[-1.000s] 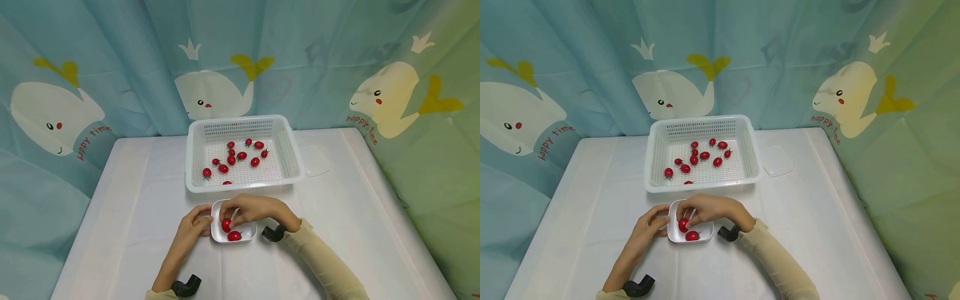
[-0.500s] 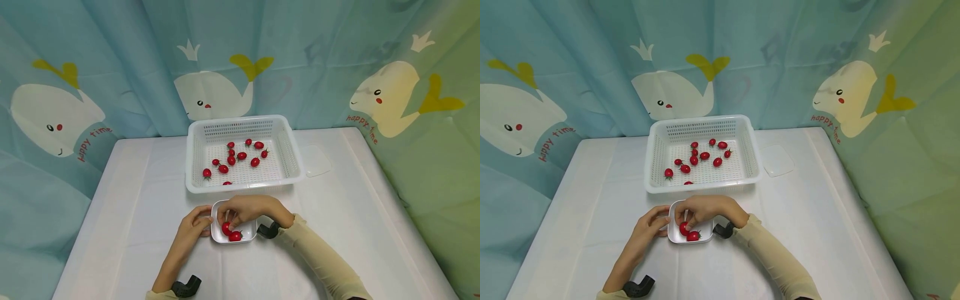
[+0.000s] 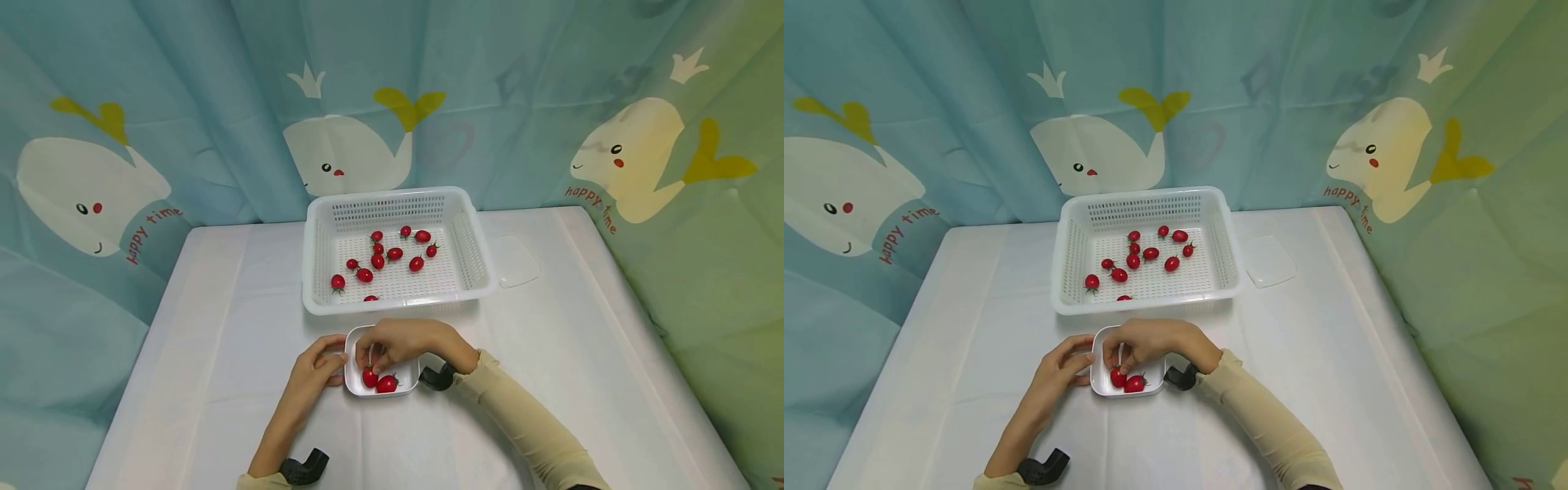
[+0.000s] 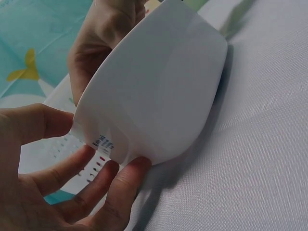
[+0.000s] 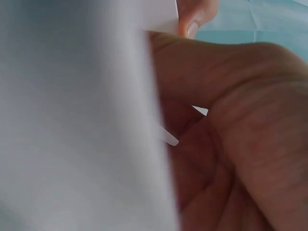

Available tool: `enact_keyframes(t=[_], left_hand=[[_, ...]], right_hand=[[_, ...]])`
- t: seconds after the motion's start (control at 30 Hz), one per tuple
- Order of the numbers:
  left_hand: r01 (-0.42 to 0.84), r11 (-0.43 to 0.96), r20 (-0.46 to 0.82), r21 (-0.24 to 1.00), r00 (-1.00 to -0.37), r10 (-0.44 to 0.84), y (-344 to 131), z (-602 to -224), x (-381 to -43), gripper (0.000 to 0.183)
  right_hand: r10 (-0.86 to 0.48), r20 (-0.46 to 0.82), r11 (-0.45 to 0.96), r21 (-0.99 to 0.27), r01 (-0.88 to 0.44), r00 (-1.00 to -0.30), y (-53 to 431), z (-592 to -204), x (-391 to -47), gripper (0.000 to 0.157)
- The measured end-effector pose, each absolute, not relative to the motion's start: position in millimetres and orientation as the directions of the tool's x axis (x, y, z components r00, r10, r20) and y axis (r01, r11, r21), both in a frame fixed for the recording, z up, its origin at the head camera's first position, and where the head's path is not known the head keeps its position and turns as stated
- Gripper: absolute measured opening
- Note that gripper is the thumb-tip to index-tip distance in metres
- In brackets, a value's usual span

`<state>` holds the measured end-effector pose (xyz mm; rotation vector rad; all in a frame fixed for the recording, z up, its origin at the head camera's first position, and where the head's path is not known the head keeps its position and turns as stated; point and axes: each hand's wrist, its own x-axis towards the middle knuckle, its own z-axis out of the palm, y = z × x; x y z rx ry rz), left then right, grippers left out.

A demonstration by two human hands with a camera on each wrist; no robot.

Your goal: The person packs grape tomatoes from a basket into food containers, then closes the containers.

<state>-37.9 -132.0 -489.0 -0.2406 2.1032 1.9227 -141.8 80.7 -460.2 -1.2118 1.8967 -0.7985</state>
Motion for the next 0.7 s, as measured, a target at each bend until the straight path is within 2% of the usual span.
enact_keyframes(t=[0.7], left_hand=[[-0.299,0.091,-0.306,0.95,-0.95,0.068,-130.6,-490.5,-37.8,0.04]], right_hand=[[-0.917,-0.24,0.369,-0.817,-0.443,-0.32,95.8,-440.5,-140.2,0.024]])
